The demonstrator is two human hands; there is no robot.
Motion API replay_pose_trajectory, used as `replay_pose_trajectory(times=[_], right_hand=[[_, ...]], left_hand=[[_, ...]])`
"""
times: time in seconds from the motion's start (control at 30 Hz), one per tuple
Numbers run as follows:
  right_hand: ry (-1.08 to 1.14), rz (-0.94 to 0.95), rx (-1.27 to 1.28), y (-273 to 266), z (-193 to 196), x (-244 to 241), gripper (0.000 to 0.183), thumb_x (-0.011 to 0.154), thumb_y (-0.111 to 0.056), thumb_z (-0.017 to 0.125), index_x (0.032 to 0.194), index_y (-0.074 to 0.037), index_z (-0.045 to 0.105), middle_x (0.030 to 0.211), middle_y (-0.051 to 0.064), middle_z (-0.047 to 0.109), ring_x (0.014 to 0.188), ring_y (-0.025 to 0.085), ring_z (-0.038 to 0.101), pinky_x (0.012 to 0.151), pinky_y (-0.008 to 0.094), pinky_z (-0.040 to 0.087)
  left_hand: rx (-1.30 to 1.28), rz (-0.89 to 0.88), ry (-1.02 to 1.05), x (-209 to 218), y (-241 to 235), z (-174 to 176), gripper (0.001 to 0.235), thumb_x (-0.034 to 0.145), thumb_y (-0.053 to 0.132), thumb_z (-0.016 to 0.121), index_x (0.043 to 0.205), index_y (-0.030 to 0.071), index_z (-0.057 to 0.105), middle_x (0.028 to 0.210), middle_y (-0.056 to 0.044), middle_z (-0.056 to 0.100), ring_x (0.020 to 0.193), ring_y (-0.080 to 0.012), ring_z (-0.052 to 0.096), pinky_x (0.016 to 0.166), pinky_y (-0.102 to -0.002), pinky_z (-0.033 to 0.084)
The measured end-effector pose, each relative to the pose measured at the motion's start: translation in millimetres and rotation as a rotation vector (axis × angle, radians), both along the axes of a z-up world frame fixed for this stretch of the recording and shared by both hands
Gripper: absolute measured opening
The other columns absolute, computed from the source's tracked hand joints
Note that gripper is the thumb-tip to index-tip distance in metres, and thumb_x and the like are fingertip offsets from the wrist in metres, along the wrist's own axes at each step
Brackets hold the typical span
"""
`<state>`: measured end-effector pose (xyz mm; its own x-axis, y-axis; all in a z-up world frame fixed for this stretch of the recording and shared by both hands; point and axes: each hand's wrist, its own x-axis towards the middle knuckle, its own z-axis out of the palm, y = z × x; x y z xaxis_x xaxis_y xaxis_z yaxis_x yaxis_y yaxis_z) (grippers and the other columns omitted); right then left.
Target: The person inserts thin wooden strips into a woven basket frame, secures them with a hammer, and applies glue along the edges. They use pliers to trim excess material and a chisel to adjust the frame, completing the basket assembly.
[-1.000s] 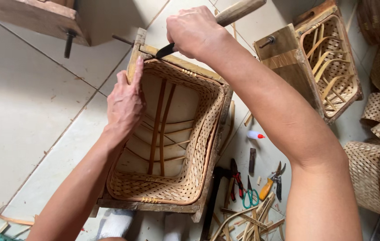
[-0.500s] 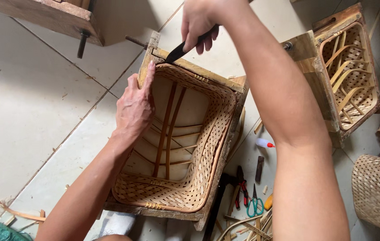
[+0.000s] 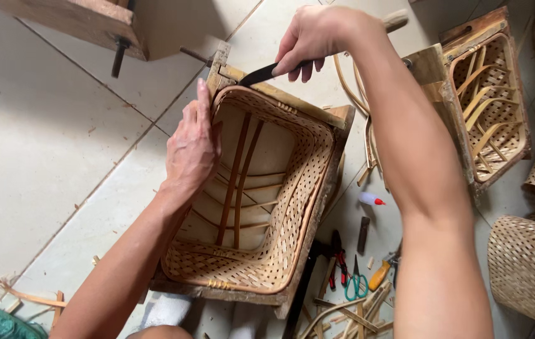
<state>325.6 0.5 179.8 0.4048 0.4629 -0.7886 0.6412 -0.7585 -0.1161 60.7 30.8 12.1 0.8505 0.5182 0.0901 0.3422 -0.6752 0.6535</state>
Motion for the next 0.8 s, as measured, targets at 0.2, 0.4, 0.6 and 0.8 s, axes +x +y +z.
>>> replay_pose_trajectory(times=[0.2,0.4,0.6,0.8], right_hand=[[-0.508,0.507,0.188,-30,18,-49,0.017,0.104,-0.027,0.064,0.113,-0.030,0.078,0.077,0.000,0.077,0.062,0.022,0.069,0.057,0.039,0.053],[-0.605,0.873,0.392,-16,-9,-67,0.020,0.096,-0.015,0.066,0.102,-0.026,0.081,0.081,0.005,0.076,0.067,0.019,0.072,0.062,0.037,0.057],[-0.726,1.112,0.297,3,-8,-68,0.010,0.085,-0.018,0.072,0.075,-0.016,0.076,0.073,0.004,0.073,0.071,0.019,0.072,0.068,0.035,0.057],[-0.716,1.142,0.182,15,-14,-80,0.020,0.088,-0.017,0.071,0.068,-0.012,0.071,0.064,0.006,0.070,0.061,0.016,0.070,0.063,0.034,0.056]], left_hand=[[0.089,0.000,0.046,-13,-8,0,0.092,0.094,0.018,0.068,0.157,-0.008,0.007,0.138,-0.037,0.047,0.098,-0.0415,0.066,0.079,-0.041,0.061],[0.080,-0.010,0.109,-15,-10,-3,0.087,0.087,-0.003,0.058,0.159,-0.010,0.011,0.143,-0.036,0.047,0.103,-0.0422,0.066,0.084,-0.041,0.061],[0.003,0.022,-0.049,-16,-8,-2,0.081,0.090,-0.002,0.057,0.157,-0.014,0.012,0.141,-0.034,0.050,0.114,-0.0436,0.064,0.093,-0.042,0.057],[0.058,0.010,-0.002,-13,-10,-11,0.082,0.090,-0.006,0.054,0.159,-0.012,0.012,0.140,-0.037,0.049,0.116,-0.0436,0.064,0.097,-0.040,0.058]])
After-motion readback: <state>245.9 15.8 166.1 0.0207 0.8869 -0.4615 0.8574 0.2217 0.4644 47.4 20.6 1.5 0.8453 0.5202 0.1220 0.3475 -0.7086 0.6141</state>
